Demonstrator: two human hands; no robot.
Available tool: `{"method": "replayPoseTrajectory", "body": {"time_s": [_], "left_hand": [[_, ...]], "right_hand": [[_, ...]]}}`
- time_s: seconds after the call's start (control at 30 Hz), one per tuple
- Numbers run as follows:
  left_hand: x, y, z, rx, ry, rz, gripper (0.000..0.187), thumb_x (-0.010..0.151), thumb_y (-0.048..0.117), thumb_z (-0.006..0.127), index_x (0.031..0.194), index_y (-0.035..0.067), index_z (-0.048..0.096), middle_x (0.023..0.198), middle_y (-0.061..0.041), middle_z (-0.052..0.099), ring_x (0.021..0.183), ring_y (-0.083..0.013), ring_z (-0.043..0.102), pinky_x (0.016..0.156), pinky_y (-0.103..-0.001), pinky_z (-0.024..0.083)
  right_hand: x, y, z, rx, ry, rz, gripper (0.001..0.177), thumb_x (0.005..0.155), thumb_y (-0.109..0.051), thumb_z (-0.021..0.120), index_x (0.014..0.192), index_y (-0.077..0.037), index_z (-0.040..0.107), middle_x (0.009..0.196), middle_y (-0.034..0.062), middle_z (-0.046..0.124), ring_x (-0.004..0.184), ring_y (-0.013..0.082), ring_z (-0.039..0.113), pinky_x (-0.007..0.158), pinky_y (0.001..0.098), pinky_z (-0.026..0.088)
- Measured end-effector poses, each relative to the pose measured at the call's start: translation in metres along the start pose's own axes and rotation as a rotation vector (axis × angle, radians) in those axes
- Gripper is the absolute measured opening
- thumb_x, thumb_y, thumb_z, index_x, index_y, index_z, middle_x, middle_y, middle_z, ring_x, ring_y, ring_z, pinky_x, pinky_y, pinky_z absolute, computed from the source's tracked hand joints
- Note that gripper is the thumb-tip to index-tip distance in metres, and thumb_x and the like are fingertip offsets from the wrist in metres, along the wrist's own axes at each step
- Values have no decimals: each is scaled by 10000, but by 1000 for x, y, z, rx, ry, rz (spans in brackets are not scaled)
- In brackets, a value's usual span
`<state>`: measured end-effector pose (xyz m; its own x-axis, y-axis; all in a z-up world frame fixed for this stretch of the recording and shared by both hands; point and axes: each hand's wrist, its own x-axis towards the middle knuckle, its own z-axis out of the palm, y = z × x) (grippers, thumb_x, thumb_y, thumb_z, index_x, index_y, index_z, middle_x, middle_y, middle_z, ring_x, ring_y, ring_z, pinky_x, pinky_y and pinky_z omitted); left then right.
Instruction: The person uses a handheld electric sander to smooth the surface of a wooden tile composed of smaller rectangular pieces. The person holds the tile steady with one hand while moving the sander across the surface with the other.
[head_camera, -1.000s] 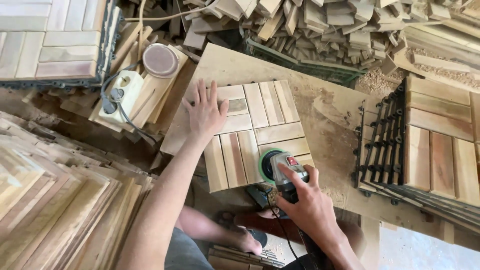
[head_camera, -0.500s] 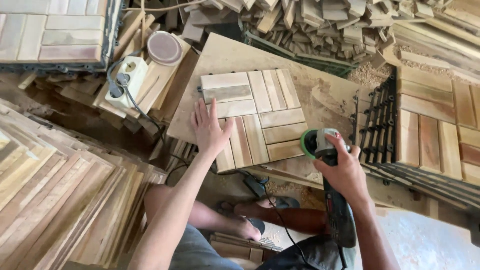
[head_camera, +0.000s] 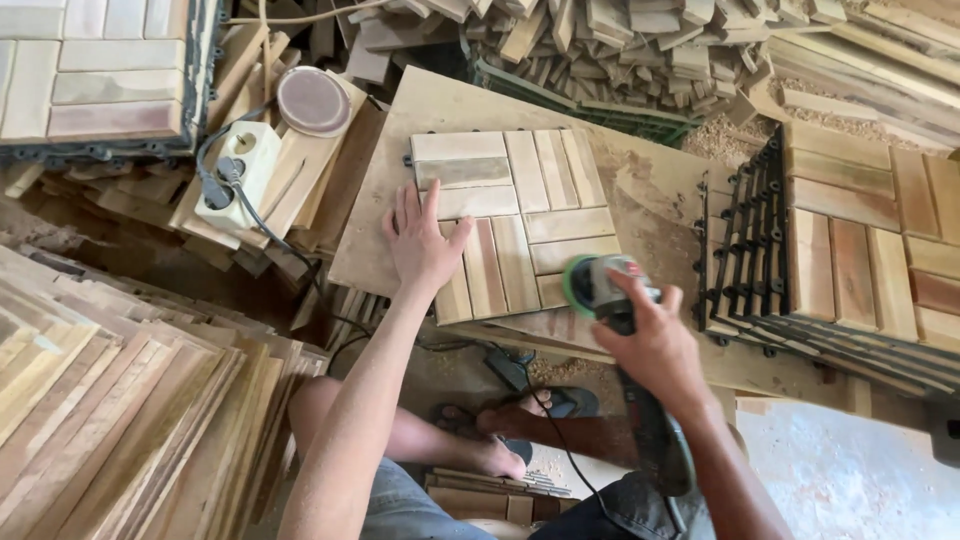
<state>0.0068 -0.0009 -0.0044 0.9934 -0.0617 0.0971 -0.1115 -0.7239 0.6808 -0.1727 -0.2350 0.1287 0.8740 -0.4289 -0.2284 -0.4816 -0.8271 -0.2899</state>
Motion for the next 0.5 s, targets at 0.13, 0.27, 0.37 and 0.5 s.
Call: {"method": "replayPoseTrajectory", "body": {"time_s": [0.13, 0.27, 0.37, 0.5], "left_hand": [[-1, -2, 1, 4, 8, 12, 796, 945, 590, 585, 1577, 156, 372, 1641, -251, 274, 1562, -370, 181, 1207, -545, 76], [3, 1, 2, 6, 12, 15, 789, 957, 598, 576, 1576, 153, 371, 1635, -252, 275, 1563, -369, 167, 1203, -541, 53], [13, 1, 6, 16, 12, 6, 795, 943, 612, 580, 1572, 172, 375, 1637, -236, 276, 1564, -352, 172, 1200, -529, 57], [13, -2, 6, 20, 17, 15, 788, 923, 606, 597, 1561, 191, 393, 1640, -220, 289, 1562, -336, 193, 1202, -524, 80]], "right_hand": [[15, 40, -9, 15, 51, 77, 758, 740, -397, 795, 1435, -452, 498, 1410, 208, 420, 1145, 575, 617, 1013, 610, 498], [14, 38, -7, 92, 117, 119, 768, 739, -363, 787, 1442, -425, 485, 1383, 238, 424, 1134, 582, 612, 1002, 621, 494], [10, 11, 4, 80, 102, 85, 742, 739, -345, 792, 1421, -420, 509, 1356, 220, 439, 1092, 574, 638, 982, 612, 519], [7, -23, 20, 45, 9, 33, 787, 685, -464, 805, 1391, -556, 470, 1398, 86, 410, 1062, 488, 684, 989, 555, 543]]}}
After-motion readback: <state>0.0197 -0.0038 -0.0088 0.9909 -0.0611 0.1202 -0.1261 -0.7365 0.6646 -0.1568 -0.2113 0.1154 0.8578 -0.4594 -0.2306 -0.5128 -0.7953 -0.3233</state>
